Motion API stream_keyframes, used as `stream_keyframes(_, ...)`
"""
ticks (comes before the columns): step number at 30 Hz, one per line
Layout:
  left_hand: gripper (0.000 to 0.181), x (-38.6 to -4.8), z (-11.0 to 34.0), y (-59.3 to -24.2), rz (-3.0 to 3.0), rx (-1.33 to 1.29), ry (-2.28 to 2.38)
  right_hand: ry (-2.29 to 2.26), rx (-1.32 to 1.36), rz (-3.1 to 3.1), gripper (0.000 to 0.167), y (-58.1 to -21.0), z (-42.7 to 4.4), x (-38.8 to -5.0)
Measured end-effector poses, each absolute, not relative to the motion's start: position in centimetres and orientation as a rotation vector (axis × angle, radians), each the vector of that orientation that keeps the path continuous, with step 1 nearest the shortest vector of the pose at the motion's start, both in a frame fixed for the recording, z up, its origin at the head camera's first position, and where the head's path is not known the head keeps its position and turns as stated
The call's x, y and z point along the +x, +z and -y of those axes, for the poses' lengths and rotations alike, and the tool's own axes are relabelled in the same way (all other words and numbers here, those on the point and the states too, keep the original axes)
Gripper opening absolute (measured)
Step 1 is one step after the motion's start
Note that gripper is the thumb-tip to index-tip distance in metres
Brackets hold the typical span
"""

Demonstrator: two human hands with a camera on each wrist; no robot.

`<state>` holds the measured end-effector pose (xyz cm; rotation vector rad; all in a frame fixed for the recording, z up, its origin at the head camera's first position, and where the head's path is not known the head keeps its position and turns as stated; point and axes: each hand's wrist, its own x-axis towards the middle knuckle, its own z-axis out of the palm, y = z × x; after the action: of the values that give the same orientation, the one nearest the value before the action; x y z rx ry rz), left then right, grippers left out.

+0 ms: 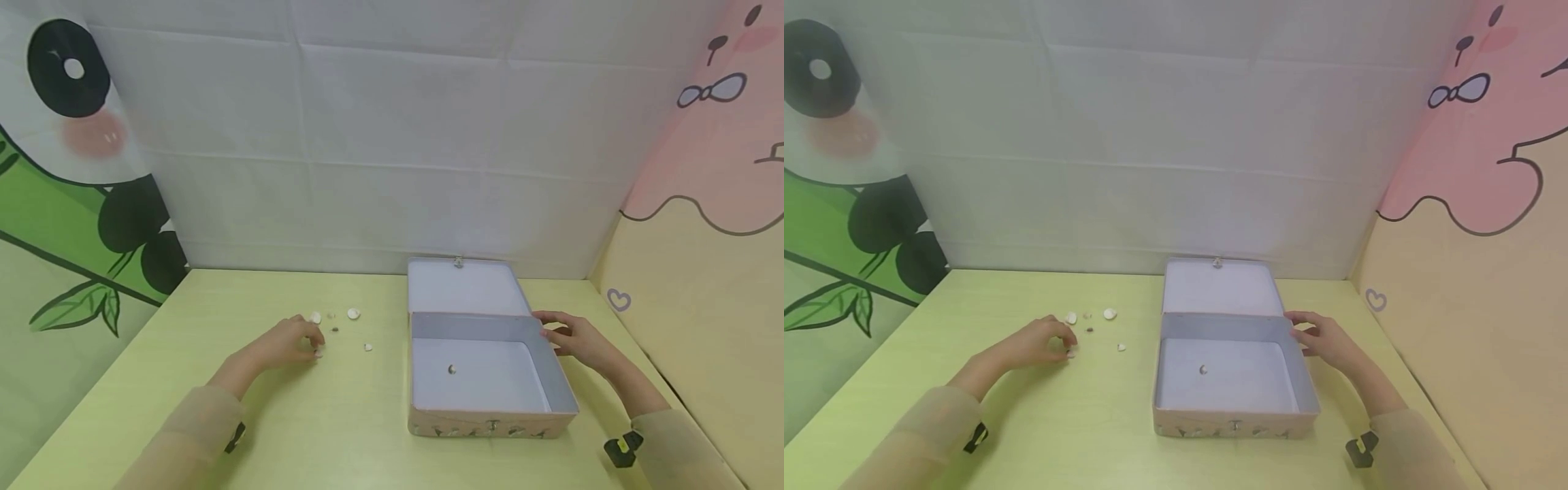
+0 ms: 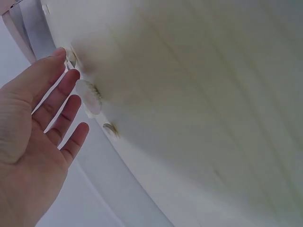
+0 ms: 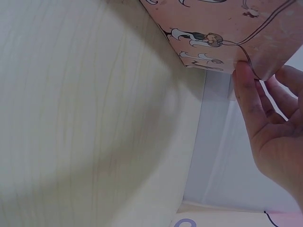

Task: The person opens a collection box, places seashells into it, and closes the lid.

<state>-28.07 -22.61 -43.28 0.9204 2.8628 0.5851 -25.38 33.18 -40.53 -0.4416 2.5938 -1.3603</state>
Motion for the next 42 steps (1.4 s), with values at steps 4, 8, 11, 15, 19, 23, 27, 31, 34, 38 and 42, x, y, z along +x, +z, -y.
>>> stream_keyframes(4,0.010,-28.4,22.7,-43.7,-2.848,0.927,0.586,-1.349,-0.441,-2.598,0.052,-40.6,-33.2,-25.4)
stream_keyframes(8,0.009,-28.7,22.7,-44.0,-2.841,0.955,0.573,-1.352,-0.446,-2.596,0.052,-40.5,-33.2,-25.4)
stream_keyframes(11,0.007,-28.9,22.6,-44.2,-2.844,0.988,0.534,-1.357,-0.441,-2.592,0.052,-40.6,-33.2,-25.5)
stream_keyframes(15,0.008,-29.0,22.6,-44.3,-2.837,1.015,0.509,-1.352,-0.442,-2.591,0.053,-40.7,-33.2,-25.5)
stream_keyframes(19,0.009,-29.0,22.6,-44.4,-2.827,1.004,0.517,-1.351,-0.432,-2.587,0.052,-40.8,-33.1,-25.5)
stream_keyframes(23,0.010,-28.7,22.5,-44.3,-2.837,0.974,0.528,-1.359,-0.433,-2.580,0.052,-40.7,-33.1,-25.5)
stream_keyframes(27,0.009,-28.4,22.3,-44.0,-2.857,0.910,0.544,-1.349,-0.436,-2.587,0.053,-40.7,-33.2,-25.6)
stream_keyframes(31,0.008,-28.1,21.8,-43.5,-2.867,0.839,0.567,-1.335,-0.437,-2.598,0.053,-40.7,-33.3,-25.6)
stream_keyframes(34,0.008,-27.8,21.3,-43.0,-2.873,0.811,0.578,-1.322,-0.442,-2.615,0.053,-40.7,-33.2,-25.5)
stream_keyframes(38,0.008,-27.4,20.7,-42.4,-2.893,0.803,0.584,-1.323,-0.441,-2.620,0.052,-40.5,-33.2,-25.4)
stream_keyframes(42,0.008,-27.0,20.3,-41.8,-2.916,0.807,0.596,-1.337,-0.437,-2.608,0.052,-40.4,-33.2,-25.3)
